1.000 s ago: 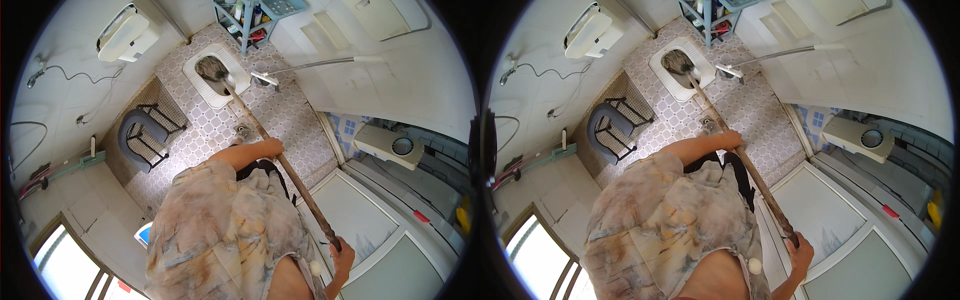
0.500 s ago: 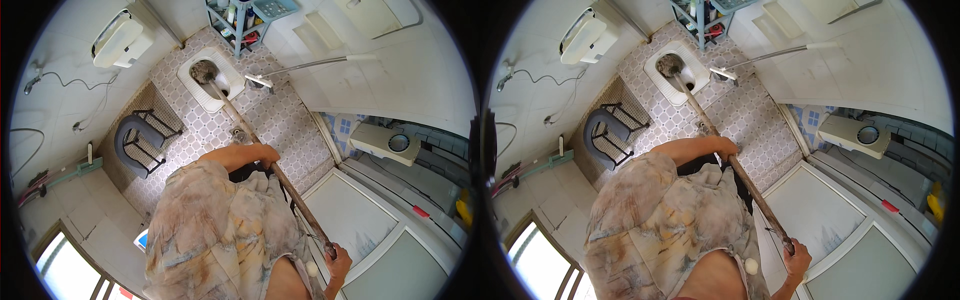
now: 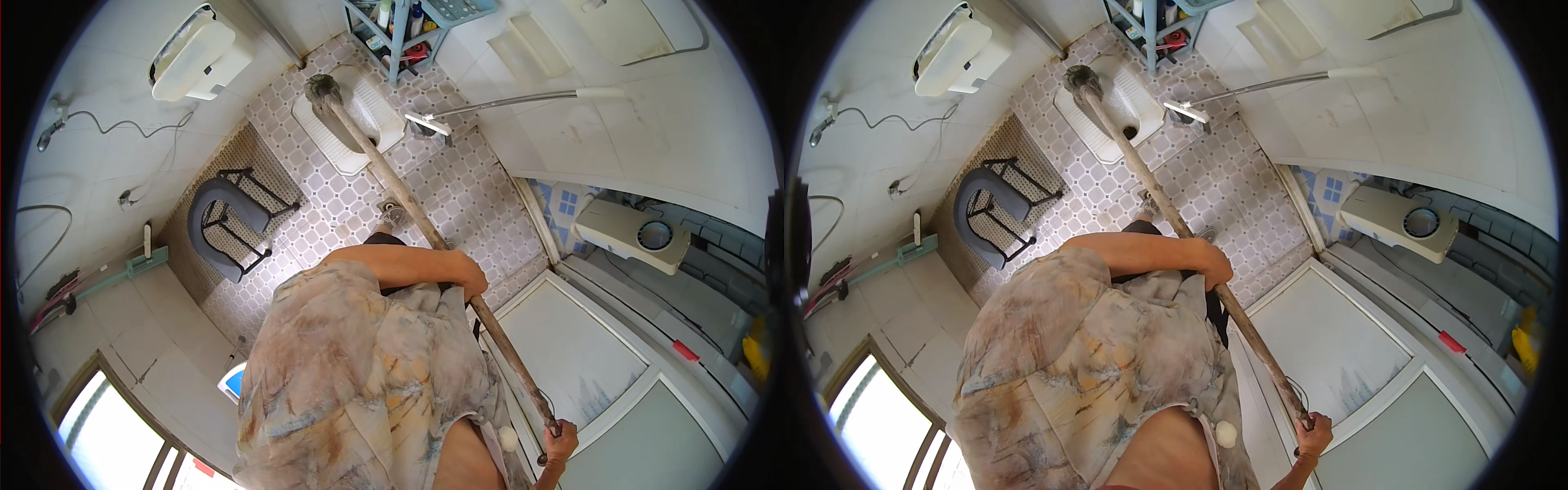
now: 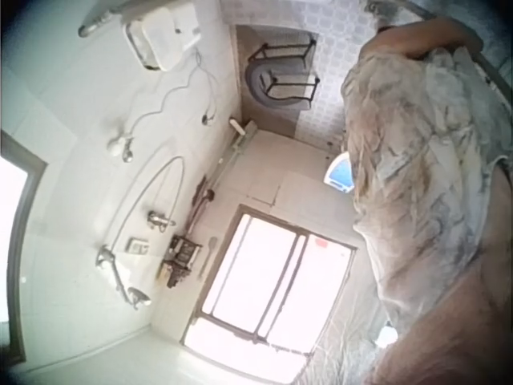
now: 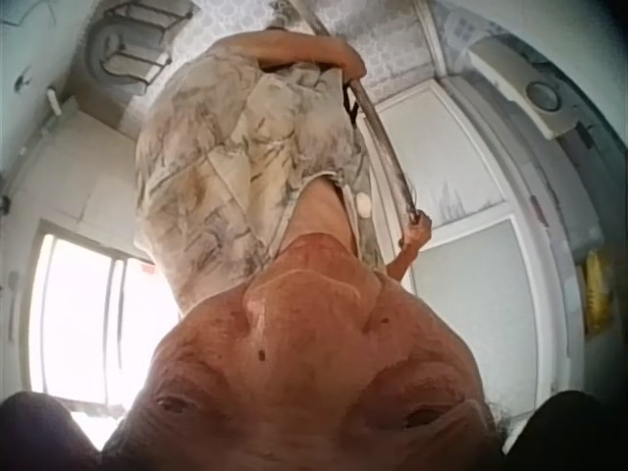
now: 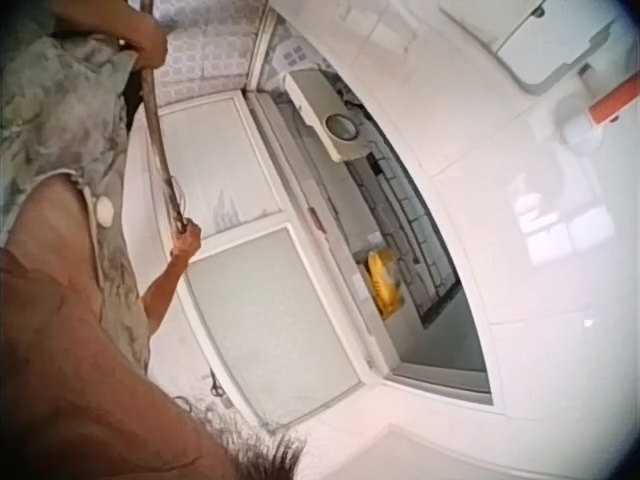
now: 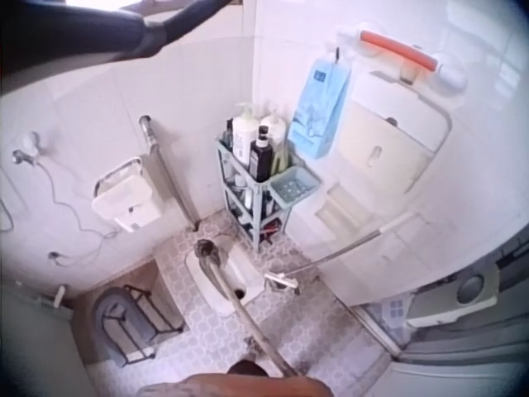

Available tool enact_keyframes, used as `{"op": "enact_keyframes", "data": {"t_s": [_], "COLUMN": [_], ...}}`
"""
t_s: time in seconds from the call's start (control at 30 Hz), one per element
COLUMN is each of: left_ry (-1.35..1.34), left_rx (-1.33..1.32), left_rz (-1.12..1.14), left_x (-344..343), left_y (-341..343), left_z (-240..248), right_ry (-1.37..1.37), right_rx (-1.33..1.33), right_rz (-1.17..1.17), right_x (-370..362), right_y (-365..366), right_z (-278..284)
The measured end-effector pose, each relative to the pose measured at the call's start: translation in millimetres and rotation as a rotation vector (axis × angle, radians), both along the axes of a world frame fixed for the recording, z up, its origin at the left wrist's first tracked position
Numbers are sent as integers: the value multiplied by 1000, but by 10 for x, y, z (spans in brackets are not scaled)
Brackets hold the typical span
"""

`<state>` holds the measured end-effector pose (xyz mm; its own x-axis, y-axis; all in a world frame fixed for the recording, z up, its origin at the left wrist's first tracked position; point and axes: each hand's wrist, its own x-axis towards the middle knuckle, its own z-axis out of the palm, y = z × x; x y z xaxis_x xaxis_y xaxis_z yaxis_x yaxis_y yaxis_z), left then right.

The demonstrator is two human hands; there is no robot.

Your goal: Mopping the floor in a kitchen and bathroom area, and cleaning a squat toilet.

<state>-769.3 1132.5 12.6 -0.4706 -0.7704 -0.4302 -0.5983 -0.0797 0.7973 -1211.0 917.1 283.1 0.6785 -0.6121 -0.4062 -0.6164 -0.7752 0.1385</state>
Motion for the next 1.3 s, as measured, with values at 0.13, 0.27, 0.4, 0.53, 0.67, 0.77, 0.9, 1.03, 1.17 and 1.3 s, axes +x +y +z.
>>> {"op": "enact_keyframes", "data": {"t_s": [0.13, 0.27, 0.4, 0.53, 0.67, 0.77, 0.9, 1.03, 1.17, 1.3], "left_ry": [-10, -218, -424, -551, -402, -250, -54, 56, -53, -163], "left_rx": [113, -65, -227, -362, -177, -108, -40, -171, -338, -386], "left_rz": [6, 265, 604, 781, 609, 526, 367, 474, 611, 640], "left_x": [125, 274, 277, 195, 324, 379, 374, 303, 158, 74], "left_y": [-9, 228, 705, 780, 637, 491, 262, 311, 522, 483], "left_z": [-167, -926, -1698, -1625, -1474, -1203, -861, -797, -1367, -1351], "right_ry": [-18, 15, 204, 66, 111, 35, -6, 3, 28, 5], "right_rx": [-96, 90, 246, 175, 83, -183, -297, -289, -289, -314], "right_rz": [6, -141, -15, 7, 16, 168, 162, 246, 222, 258], "right_x": [260, 1157, 1811, 1922, 1811, 1873, 1905, 1861, 1956, 1851], "right_y": [41, 386, 740, 1031, 1142, 1149, 1035, 1071, 1200, 1064], "right_z": [31, -94, -382, -214, -15, 309, 650, 710, 329, 222]}}
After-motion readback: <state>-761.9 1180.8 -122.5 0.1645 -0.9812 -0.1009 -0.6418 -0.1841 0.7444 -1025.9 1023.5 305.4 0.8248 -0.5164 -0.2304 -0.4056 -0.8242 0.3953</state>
